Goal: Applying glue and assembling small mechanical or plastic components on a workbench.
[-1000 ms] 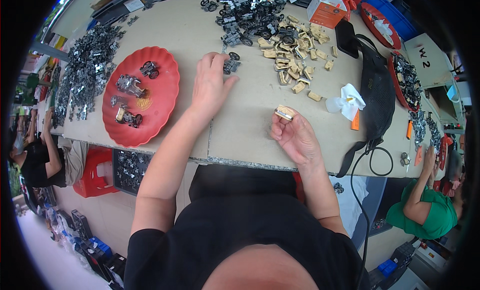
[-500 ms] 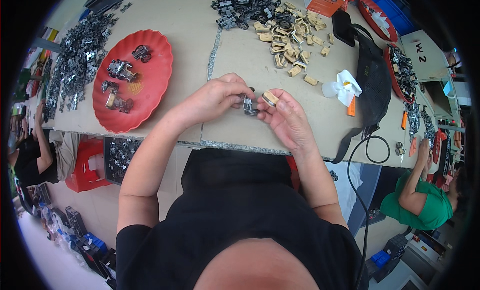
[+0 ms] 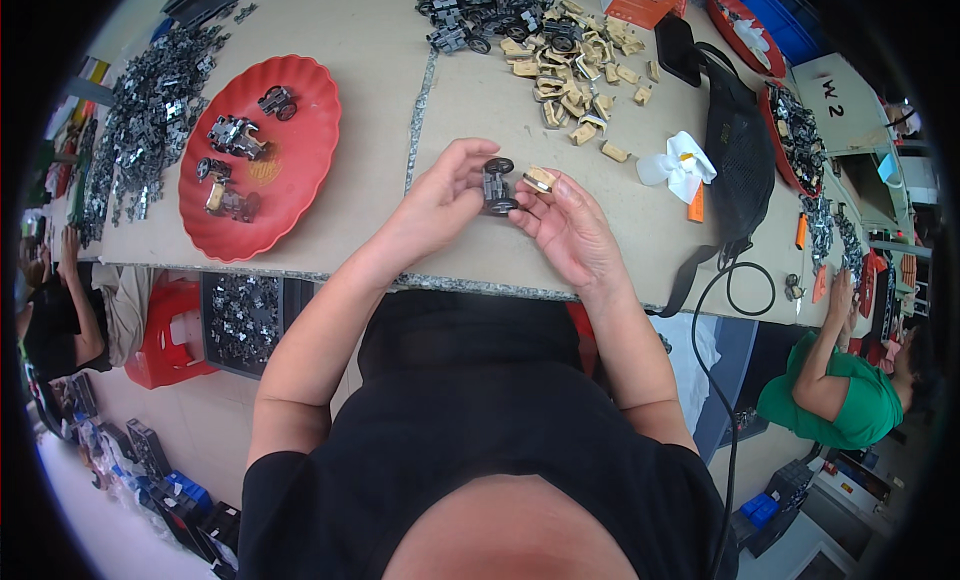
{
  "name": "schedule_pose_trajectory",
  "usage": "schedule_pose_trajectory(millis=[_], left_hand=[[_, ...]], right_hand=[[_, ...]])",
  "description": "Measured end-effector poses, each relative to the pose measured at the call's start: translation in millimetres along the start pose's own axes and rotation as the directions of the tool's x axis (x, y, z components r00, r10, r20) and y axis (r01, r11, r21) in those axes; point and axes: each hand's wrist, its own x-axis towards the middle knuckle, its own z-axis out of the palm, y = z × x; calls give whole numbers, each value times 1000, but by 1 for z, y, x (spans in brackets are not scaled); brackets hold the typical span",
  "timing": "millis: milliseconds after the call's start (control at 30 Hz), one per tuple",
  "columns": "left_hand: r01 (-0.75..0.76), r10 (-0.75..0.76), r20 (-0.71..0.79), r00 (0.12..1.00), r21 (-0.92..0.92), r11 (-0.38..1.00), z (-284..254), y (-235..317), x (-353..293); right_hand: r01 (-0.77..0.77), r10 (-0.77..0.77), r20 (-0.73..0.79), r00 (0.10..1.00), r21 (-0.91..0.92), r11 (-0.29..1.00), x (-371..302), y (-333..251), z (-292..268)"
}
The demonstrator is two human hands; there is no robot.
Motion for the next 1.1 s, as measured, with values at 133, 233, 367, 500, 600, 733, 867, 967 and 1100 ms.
schedule_pose_trajectory(millis=[133, 233, 367, 500, 600, 733, 867, 967, 1100], left_hand=[[11, -10, 8, 1000, -197, 980, -2, -7, -9], [19, -17, 9, 1000, -245, 969, -1, -8, -10], [-19, 1, -58, 998, -306, 952, 1, -11, -11], [51, -57, -5, 998, -365, 930, -5, -11, -13], [50, -53, 3, 999, -387, 921, -5, -7, -14], [55, -45, 34, 998, -407, 912, -9, -8, -14], [52, -50, 17, 999, -376, 925, -10, -7, -15], [25, -35, -24, 999, -329, 944, -9, -2, -19], [-31, 14, -64, 998, -274, 961, -8, -1, -21]], right_hand=[[-17, 17, -24, 1000, 9, 1000, 0, 0, 1], [-33, 33, 13, 999, 3, 999, 0, -1, 0], [-53, 54, 36, 998, -28, 998, 1, -1, 2], [-63, 69, 66, 995, -98, 993, 1, -1, 3], [-77, 87, 91, 992, -103, 992, 2, -1, 1], [-96, 109, 118, 987, -111, 989, 2, -1, -1], [-115, 130, 93, 987, -156, 981, 2, -2, 0], [-117, 126, 37, 991, -197, 974, 1, -3, 5], [-84, 93, 25, 995, -253, 964, 2, 1, 6]])
